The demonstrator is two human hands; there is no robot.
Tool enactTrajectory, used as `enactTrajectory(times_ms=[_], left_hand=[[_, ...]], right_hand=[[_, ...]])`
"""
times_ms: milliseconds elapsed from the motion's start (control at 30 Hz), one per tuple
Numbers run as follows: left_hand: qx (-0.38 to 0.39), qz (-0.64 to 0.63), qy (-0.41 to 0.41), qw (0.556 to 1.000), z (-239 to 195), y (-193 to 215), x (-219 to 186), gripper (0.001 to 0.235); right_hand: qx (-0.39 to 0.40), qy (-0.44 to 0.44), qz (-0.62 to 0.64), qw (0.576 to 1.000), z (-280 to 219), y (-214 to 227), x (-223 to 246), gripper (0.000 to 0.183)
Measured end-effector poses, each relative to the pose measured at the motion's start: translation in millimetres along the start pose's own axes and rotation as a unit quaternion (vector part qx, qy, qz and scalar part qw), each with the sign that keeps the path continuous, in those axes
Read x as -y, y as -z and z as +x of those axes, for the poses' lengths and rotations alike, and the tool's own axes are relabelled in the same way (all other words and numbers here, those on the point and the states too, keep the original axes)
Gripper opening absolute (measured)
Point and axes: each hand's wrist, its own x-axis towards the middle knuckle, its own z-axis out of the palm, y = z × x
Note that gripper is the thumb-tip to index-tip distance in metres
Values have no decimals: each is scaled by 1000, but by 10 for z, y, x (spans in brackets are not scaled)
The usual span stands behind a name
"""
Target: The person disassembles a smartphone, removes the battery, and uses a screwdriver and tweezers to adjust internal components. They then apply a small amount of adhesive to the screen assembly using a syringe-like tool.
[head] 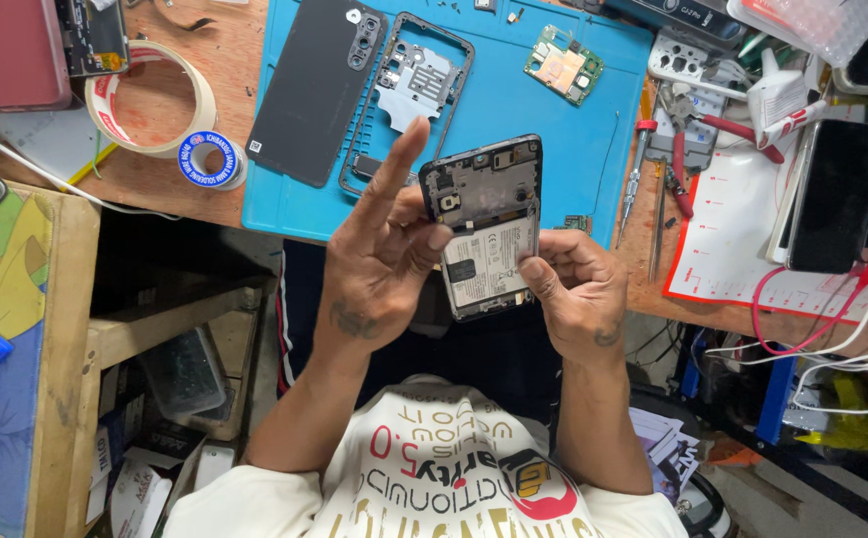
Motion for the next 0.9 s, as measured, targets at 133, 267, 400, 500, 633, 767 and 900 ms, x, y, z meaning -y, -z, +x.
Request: enactTrajectory(times_ms=[133, 267, 400, 500, 633, 767, 900], left_hand=[[6, 59, 23, 998, 60, 65, -78, 44], [-13, 48, 54, 997, 86, 68, -110, 38], [-26, 15, 75, 997, 97, 49, -139, 34], [-29, 9, 82, 996, 107, 40, -156, 33], [-41, 9, 81, 996, 95, 36, -161, 32], [-61, 21, 73, 995, 80, 31, -145, 31], [-73, 54, 62, 994, 80, 29, -145, 31]], right_hand=[[7, -4, 6, 1000, -22, -7, 13, 23], [6, 1, -7, 1000, -40, -13, 27, 24], [-2, -8, -42, 999, -62, -20, 56, 25], [-1, -5, -49, 999, -69, -34, 68, 25], [2, -5, -47, 999, -74, -47, 69, 26], [0, -9, -56, 998, -78, -60, 68, 26], [-6, -12, -52, 999, -80, -95, 78, 26]])
